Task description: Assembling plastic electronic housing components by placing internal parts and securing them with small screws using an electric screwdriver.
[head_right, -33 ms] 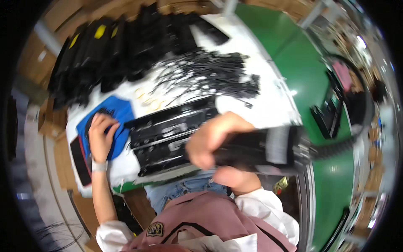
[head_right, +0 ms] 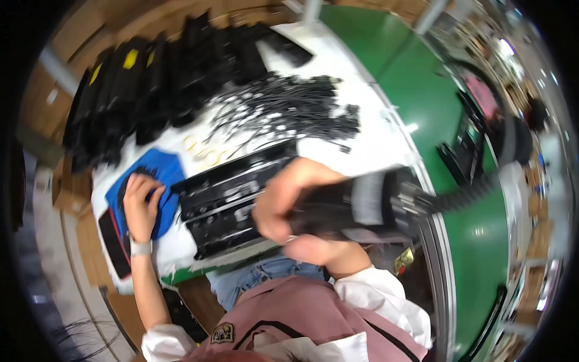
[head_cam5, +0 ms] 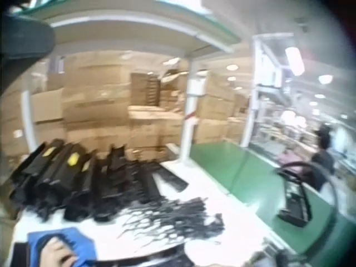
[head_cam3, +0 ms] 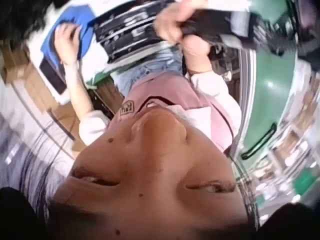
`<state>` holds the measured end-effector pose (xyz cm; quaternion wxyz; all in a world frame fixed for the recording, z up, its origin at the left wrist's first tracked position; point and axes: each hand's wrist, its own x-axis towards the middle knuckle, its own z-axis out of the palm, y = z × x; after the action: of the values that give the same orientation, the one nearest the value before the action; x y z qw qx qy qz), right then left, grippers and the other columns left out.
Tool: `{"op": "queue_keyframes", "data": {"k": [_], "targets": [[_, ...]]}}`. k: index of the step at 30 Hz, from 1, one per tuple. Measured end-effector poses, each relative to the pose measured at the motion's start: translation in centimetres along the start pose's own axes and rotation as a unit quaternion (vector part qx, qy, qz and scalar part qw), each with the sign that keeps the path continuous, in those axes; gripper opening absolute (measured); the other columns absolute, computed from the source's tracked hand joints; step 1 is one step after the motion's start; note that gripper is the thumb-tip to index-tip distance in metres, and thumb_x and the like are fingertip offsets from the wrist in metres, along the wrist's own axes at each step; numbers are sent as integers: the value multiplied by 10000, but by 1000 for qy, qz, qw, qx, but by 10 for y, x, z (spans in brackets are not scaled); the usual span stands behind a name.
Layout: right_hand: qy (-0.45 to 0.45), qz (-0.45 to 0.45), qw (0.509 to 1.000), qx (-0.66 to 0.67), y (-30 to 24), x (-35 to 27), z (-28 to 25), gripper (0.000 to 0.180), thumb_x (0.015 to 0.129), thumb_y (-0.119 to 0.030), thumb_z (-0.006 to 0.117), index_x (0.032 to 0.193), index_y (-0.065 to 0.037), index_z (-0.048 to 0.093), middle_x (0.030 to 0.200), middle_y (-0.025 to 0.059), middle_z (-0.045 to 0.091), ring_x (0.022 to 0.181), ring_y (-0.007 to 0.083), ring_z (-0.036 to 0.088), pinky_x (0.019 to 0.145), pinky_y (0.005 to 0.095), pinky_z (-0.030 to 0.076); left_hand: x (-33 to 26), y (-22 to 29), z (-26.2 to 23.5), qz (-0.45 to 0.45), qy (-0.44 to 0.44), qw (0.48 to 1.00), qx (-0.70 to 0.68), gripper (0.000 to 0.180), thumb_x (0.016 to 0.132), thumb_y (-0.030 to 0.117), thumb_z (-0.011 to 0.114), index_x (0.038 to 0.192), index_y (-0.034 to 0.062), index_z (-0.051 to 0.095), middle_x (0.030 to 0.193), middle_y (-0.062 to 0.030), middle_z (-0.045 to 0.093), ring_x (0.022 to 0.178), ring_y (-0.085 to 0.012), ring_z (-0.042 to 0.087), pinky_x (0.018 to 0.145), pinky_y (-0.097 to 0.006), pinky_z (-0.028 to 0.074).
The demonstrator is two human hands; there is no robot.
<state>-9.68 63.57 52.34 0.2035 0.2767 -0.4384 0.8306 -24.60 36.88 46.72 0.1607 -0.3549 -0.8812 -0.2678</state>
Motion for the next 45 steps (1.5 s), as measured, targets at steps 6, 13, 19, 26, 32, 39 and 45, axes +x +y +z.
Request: {"op": "queue_keyframes", "data": {"k": [6,13,19,26,32,39,45], "targets": [[45,15,997,60,-15,-2,5,326,712,-47,663,940,8,437,654,50,507,544,97,495,500,206,425,4,18,3,28,39,998,26,53,756,-25,565,771,-35,514,788,-150,520,776,-338,499,707,-371,413],[95,-29,993,62,-12,7,6,413,778,-363,666,949,-85,413,552,-7,449,400,105,426,423,265,353,-2,83,8,-120,2,888,-443,49,845,-17,546,843,-10,497,863,-117,610,695,-112,557,660,-213,448],[109,-81,989,56,-7,13,3,419,823,-440,584,978,-102,392,562,-26,440,387,95,409,449,279,385,-3,120,20,-192,-74,785,-585,154,814,-42,594,963,-61,556,823,-143,640,697,-166,633,658,-249,513],[92,-90,989,79,-3,11,-3,398,845,-419,560,996,-91,392,584,-16,449,404,100,421,447,281,375,-3,115,19,-163,-126,785,-584,99,765,-90,611,857,-84,647,833,-154,632,716,-210,649,663,-264,525],[69,-86,990,86,4,8,-7,406,858,-423,548,1044,-91,407,618,-12,463,434,101,441,473,284,389,-8,111,20,-184,-152,780,-578,113,745,-113,610,844,-81,655,831,-145,640,716,-187,642,634,-235,506],[57,-69,992,92,2,9,-5,432,827,-404,597,1056,-83,422,616,2,479,464,138,469,505,309,409,-7,109,19,-204,-174,746,-609,115,735,-141,617,839,-94,630,831,-127,645,773,-171,646,714,-241,524],[-10,-68,995,69,-1,9,-12,413,866,-411,565,1096,-100,420,675,-9,516,501,117,519,532,288,430,-13,106,21,-237,-195,671,-675,180,754,-75,650,926,-54,602,908,-101,643,819,-153,645,733,-244,524]]}}
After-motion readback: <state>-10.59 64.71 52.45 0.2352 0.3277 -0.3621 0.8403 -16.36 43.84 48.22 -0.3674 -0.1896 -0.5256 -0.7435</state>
